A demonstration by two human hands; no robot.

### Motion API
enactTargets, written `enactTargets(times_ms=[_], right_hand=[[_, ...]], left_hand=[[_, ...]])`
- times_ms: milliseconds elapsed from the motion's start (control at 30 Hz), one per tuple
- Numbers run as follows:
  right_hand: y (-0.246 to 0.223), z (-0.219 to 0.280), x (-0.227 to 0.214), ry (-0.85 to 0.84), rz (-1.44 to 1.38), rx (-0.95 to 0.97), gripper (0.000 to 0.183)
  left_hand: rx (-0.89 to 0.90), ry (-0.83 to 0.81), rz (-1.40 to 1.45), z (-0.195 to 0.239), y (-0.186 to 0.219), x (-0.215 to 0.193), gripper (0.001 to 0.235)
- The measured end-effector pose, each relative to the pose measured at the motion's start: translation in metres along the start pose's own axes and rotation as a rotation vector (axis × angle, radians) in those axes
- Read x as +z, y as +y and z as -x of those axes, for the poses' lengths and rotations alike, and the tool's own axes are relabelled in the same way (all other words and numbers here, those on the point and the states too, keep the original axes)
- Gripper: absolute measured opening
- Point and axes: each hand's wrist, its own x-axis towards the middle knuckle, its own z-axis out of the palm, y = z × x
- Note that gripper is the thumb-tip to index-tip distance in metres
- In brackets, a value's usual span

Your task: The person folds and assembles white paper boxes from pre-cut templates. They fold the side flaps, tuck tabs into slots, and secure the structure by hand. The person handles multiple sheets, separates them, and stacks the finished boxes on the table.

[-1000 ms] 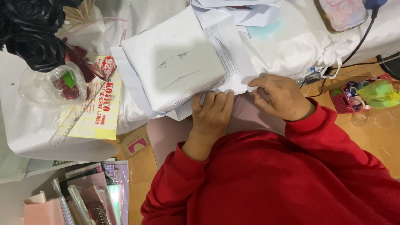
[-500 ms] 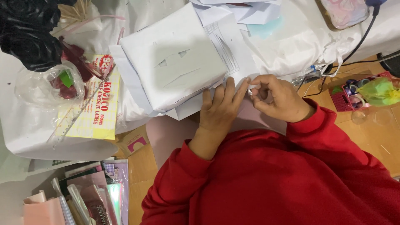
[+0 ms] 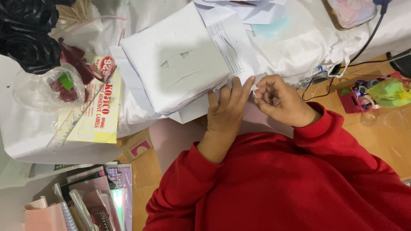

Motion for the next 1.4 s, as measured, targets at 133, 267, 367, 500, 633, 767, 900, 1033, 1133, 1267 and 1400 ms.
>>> enactTargets(times_ms=[133,267,367,500,633,767,900,1033,1133,1267,1400], right_hand=[[0.001,0.0,0.001,-0.007,-0.026,0.007,0.042],[0.003,0.002,0.001,-0.003,-0.056,0.027,0.043],[0.004,0.003,0.001,0.001,-0.073,0.033,0.042],[0.005,0.004,0.001,0.009,-0.085,0.038,0.039],[0.002,0.004,0.001,0.016,-0.074,0.043,0.035],[0.008,0.007,0.0,0.015,-0.097,0.054,0.035],[0.009,0.008,0.001,0.022,-0.149,0.078,0.034],[0.01,0.012,0.004,0.036,-0.192,0.091,0.035],[0.01,0.024,0.011,-0.101,-0.324,0.124,0.045],[0.02,0.033,0.002,-0.068,-0.422,0.129,0.05],[0.012,0.036,-0.025,0.072,-0.385,0.138,0.062]], left_hand=[[-0.002,-0.007,0.0,0.0,0.0,0.0,0.051],[0.007,-0.025,0.01,-0.002,0.001,-0.002,0.053],[0.008,-0.03,0.023,-0.003,0.0,-0.006,0.053],[-0.005,-0.03,0.033,-0.001,0.003,-0.004,0.054],[-0.013,-0.01,0.036,0.001,0.006,0.003,0.053],[-0.011,0.01,0.04,0.001,0.007,0.004,0.051],[-0.007,0.024,0.036,0.002,0.007,0.005,0.05],[-0.006,0.032,0.029,0.002,0.008,0.008,0.051],[-0.005,0.023,0.036,0.001,0.006,0.006,0.056],[-0.013,0.032,0.055,0.0,0.007,0.006,0.058],[0.011,0.049,0.066,0.003,0.004,0.007,0.06]])
